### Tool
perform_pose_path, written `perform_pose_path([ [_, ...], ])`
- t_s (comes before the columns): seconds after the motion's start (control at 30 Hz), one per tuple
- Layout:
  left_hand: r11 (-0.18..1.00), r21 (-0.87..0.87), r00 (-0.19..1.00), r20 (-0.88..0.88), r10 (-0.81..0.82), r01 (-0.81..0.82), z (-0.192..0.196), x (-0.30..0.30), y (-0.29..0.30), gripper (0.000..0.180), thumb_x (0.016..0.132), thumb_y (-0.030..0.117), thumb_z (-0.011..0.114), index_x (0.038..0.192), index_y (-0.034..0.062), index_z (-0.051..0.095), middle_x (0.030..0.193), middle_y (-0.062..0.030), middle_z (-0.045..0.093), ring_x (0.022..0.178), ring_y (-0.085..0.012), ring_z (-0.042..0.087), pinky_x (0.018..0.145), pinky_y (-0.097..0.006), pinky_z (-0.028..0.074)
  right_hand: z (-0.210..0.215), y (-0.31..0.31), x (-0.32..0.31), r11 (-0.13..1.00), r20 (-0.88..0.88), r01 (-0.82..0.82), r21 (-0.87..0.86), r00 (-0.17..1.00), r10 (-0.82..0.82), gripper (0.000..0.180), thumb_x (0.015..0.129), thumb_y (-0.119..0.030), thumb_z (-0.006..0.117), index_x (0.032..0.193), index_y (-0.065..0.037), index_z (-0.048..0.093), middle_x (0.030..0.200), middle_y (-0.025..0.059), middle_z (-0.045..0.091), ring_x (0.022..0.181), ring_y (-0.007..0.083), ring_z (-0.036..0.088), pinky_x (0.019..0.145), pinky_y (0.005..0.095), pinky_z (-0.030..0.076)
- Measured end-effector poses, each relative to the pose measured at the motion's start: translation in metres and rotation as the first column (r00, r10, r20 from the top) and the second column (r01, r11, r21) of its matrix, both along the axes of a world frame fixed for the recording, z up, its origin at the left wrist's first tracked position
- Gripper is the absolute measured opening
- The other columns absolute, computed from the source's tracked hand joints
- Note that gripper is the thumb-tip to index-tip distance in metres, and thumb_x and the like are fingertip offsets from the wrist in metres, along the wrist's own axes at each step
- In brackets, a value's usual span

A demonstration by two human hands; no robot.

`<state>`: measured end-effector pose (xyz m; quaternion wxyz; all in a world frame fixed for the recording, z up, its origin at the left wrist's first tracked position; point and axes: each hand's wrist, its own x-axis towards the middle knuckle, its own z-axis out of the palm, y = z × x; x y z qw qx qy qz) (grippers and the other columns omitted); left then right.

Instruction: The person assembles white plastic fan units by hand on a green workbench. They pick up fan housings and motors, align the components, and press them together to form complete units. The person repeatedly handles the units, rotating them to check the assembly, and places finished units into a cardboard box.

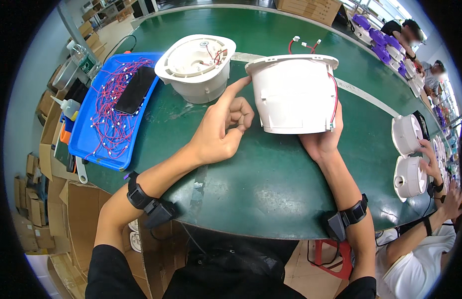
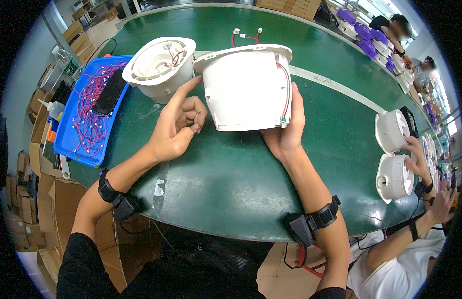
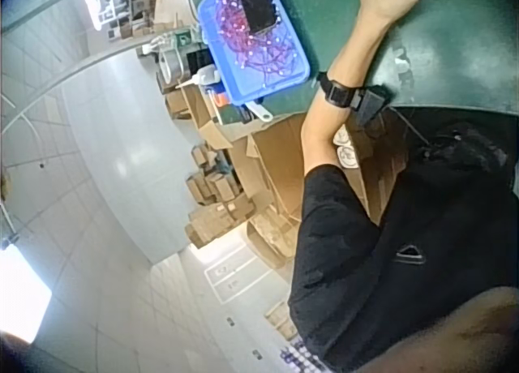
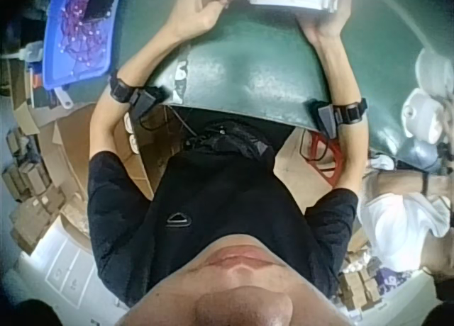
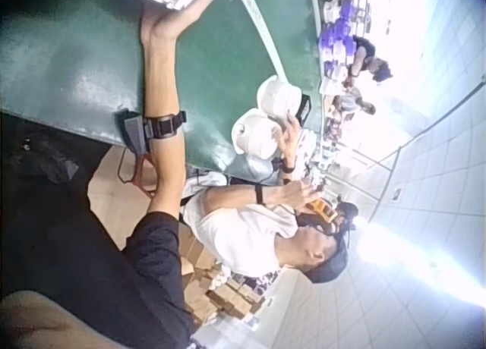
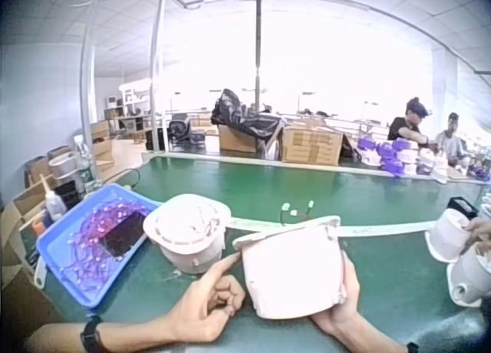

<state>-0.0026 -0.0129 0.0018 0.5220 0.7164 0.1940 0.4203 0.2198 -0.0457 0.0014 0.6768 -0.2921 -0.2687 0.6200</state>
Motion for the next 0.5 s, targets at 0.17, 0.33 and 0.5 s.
perform_pose_path([
  [0.17, 0.962, 0.108, 0.962, -0.082, 0.26, -0.251, -0.003, -0.001, 0.006, 0.058, 0.08, 0.003, 0.047, 0.136, -0.0072, 0.037, 0.093, -0.0138, 0.057, 0.078, -0.0165, 0.054, 0.074, -0.028, 0.046, -0.007, 0.003, 0.004, 0.991, 0.184, -0.067, 0.112, 0.982, 0.045, 0.053, 0.1, -0.042, 0.033, 0.136, -0.004, 0.043, 0.131, 0.0108, 0.054, 0.119, 0.0228, 0.053, 0.102, 0.0383, 0.04],
  [0.33, 0.91, 0.307, 0.937, -0.124, 0.327, -0.277, -0.002, -0.005, 0.012, 0.056, 0.093, 0.027, 0.048, 0.135, -0.0085, 0.04, 0.12, -0.0235, 0.055, 0.112, -0.0279, 0.054, 0.095, -0.038, 0.042, -0.005, 0.002, -0.001, 0.989, 0.259, -0.118, 0.09, 0.962, 0.091, 0.056, 0.102, -0.043, 0.027, 0.136, 0.0, 0.041, 0.132, 0.0143, 0.053, 0.12, 0.0228, 0.053, 0.104, 0.0374, 0.04],
  [0.5, 0.986, 0.048, 0.983, -0.093, 0.161, -0.157, 0.001, -0.001, 0.007, 0.08, 0.092, 0.034, 0.053, 0.147, -0.0063, 0.012, 0.144, -0.0248, 0.034, 0.128, -0.0318, 0.044, 0.105, -0.038, 0.036, -0.01, 0.004, -0.003, 0.983, 0.388, -0.129, 0.127, 0.919, 0.07, 0.062, 0.101, -0.047, 0.031, 0.142, -0.001, 0.033, 0.142, 0.014, 0.041, 0.133, 0.0231, 0.037, 0.111, 0.0378, 0.027],
])
